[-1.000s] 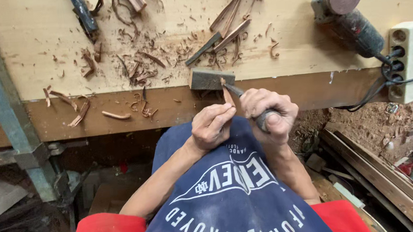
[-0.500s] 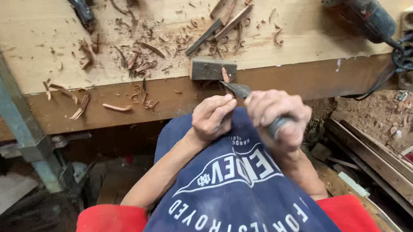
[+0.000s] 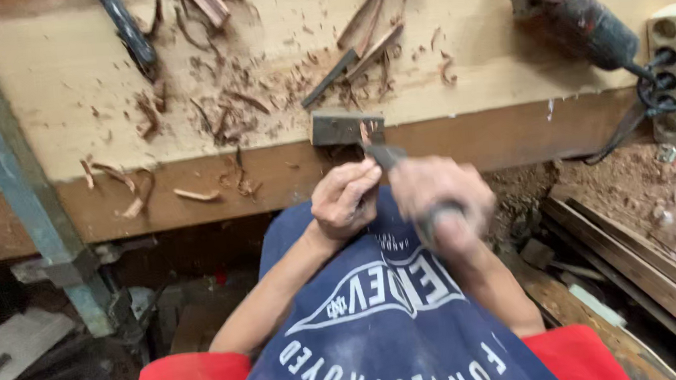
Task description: The person carves a small piece of wood using a chisel, holding the wood in their left hand and striking the chisel with their right hand. They repeatedly chip away at the wood, creating shavings that accumulate on the workbench.
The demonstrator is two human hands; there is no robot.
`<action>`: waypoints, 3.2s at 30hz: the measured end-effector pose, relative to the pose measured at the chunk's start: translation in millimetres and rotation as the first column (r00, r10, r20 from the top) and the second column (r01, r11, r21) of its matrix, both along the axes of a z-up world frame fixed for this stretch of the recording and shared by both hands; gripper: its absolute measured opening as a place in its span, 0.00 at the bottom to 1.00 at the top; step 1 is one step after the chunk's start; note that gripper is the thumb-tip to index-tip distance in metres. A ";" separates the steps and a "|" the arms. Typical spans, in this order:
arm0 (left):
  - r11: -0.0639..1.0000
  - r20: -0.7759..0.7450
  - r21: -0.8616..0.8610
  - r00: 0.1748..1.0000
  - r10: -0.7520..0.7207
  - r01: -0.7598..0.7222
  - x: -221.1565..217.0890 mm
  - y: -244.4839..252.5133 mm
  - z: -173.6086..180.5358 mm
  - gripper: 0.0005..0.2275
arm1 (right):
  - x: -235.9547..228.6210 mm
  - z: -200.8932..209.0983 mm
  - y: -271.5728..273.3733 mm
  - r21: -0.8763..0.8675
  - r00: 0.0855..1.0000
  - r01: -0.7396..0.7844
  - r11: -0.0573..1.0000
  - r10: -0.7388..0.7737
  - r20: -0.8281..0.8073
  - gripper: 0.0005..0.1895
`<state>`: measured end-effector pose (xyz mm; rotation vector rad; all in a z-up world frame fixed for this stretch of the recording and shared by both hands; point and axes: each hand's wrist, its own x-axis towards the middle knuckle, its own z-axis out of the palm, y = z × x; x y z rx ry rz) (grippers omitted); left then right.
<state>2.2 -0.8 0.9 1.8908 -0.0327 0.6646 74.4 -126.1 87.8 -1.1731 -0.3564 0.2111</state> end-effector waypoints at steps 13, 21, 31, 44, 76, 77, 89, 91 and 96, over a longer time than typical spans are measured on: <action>1.000 0.015 -0.005 1.000 0.023 -0.023 9.4 -1.8 -4.4 0.10 | 13.5 -32.5 3.2 0.101 0.994 0.065 0.993 -0.055 -0.094 0.20; 0.999 -0.034 0.034 0.999 0.028 -0.027 -1.1 0.2 -0.2 0.10 | 6.5 -42.6 0.3 -0.087 0.999 -0.004 0.996 0.007 0.036 0.27; 0.993 0.034 0.105 0.998 -0.053 0.049 -9.3 13.5 11.0 0.11 | 27.4 -57.9 -9.9 -0.069 0.982 0.023 0.997 -0.035 -0.184 0.29; 0.995 -0.026 0.091 0.999 -0.038 0.041 -17.4 14.1 0.4 0.11 | -11.2 35.8 -13.6 -0.034 0.981 -0.190 0.981 0.191 0.038 0.21; 0.987 0.233 0.157 0.972 0.004 -0.042 31.0 58.5 -36.0 0.06 | 2.2 -55.9 -1.4 -0.111 1.000 0.003 0.994 -0.003 -0.004 0.28; 0.991 0.270 0.136 0.962 -0.047 0.011 47.0 59.5 -42.3 0.06 | -0.2 -54.9 -1.5 -0.138 1.000 -0.017 0.990 0.018 0.011 0.28; 0.612 -0.538 0.633 0.838 -0.093 0.474 158.4 34.0 -86.4 0.11 | -9.8 -61.4 0.5 -0.209 0.993 -0.053 0.977 0.074 0.095 0.27; 0.531 -0.533 0.712 0.846 -0.018 0.460 168.4 25.3 -96.4 0.07 | -8.4 -64.9 0.9 -0.199 0.996 -0.058 0.978 0.071 0.058 0.27; 0.665 -0.763 0.482 0.647 -0.002 0.571 172.6 25.7 -95.1 0.08 | -4.4 -66.6 -1.1 -0.144 0.996 -0.025 0.989 0.037 0.080 0.26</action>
